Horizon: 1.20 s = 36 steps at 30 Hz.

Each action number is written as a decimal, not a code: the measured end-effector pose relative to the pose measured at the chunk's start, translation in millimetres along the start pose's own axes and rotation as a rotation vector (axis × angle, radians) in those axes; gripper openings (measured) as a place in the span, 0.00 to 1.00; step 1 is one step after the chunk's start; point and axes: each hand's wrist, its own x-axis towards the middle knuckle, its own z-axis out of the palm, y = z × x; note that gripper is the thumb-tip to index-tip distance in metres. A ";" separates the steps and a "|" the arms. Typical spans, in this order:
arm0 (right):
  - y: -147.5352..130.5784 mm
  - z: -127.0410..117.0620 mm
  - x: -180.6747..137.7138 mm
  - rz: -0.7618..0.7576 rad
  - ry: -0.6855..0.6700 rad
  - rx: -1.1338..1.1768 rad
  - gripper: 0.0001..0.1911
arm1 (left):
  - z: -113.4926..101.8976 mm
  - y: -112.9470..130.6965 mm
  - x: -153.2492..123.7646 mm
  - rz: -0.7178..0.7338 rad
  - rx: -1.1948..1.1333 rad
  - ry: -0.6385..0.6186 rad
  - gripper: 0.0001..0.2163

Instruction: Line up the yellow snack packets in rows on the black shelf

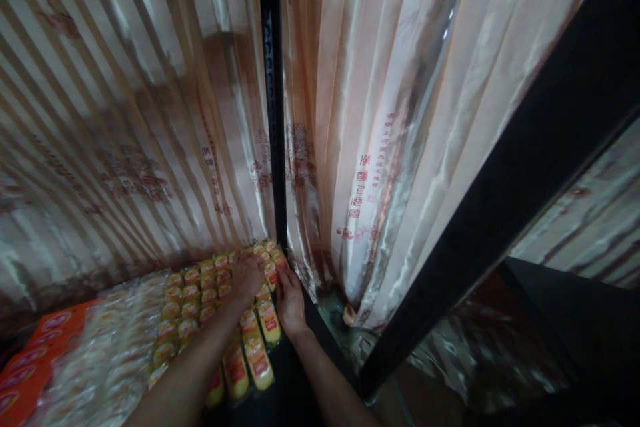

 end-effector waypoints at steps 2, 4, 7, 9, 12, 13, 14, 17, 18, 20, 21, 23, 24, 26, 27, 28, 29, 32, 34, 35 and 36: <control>0.3 0.5 0.2 -0.010 -0.011 -0.030 0.23 | 2.1 0.2 0.1 0.008 0.007 0.011 0.15; -0.4 0.2 0.7 -0.010 -0.026 -0.072 0.23 | 3.6 0.6 0.2 0.010 0.010 0.027 0.15; -1.8 -0.7 0.9 -0.007 -0.052 -0.120 0.23 | 4.2 1.4 0.2 0.020 0.003 0.025 0.15; -1.5 -0.7 0.6 0.006 -0.057 -0.123 0.24 | 3.6 1.5 -0.2 0.022 -0.011 0.017 0.15; 1.2 0.7 0.0 0.035 -0.052 -0.091 0.26 | 1.8 1.3 -1.4 0.027 -0.032 0.008 0.15; 2.4 1.4 -0.1 0.045 -0.047 -0.076 0.28 | 1.2 1.1 -1.9 0.028 -0.037 0.010 0.15; 3.6 1.9 -0.3 0.054 -0.038 -0.060 0.29 | 0.5 0.9 -2.4 0.025 -0.042 0.015 0.15; 5.1 1.6 -0.8 0.065 -0.007 -0.012 0.28 | -1.5 0.9 -4.4 0.011 -0.048 0.050 0.14; 4.5 0.5 -1.1 0.066 0.003 0.001 0.28 | -2.4 1.4 -5.5 0.013 -0.048 0.063 0.14; 1.3 -3.3 -2.1 0.072 0.024 0.021 0.26 | -4.8 3.9 -8.7 0.026 -0.058 0.083 0.14; -1.1 -5.9 -2.8 0.076 0.034 0.028 0.25 | -6.4 6.1 -11.1 0.030 -0.068 0.089 0.14; -6.8 -12.2 -4.8 0.078 0.048 0.037 0.24 | -10.0 12.8 -17.8 0.029 -0.093 0.091 0.15; -9.8 -15.6 -6.2 0.071 0.048 0.043 0.23 | -11.7 17.1 -22.0 0.024 -0.107 0.085 0.15; -15.4 -22.7 -9.9 0.055 0.053 0.057 0.23 | -14.5 27.4 -32.2 0.021 -0.144 0.053 0.15; -18.0 -26.3 -12.1 0.049 0.060 0.065 0.23 | -15.3 32.9 -38.1 0.021 -0.164 0.030 0.15; -20.4 -30.0 -14.7 0.046 0.066 0.075 0.23 | -15.6 38.6 -44.3 0.022 -0.188 0.002 0.15; -22.7 -33.8 -17.6 0.047 0.071 0.089 0.23 | -15.5 44.1 -50.8 0.024 -0.215 -0.025 0.16; -29.4 -46.3 -28.0 0.089 0.070 0.131 0.20 | -12.5 58.6 -71.7 0.039 -0.294 -0.082 0.16; -33.9 -55.9 -36.7 0.127 0.062 0.137 0.18 | -9.2 65.9 -86.4 0.043 -0.348 -0.090 0.16; -36.1 -60.9 -41.6 0.141 0.053 0.132 0.17 | -7.3 68.8 -93.9 0.035 -0.370 -0.089 0.16; -38.3 -66.1 -47.0 0.151 0.039 0.123 0.17 | -5.2 71.2 -101.7 0.021 -0.388 -0.091 0.17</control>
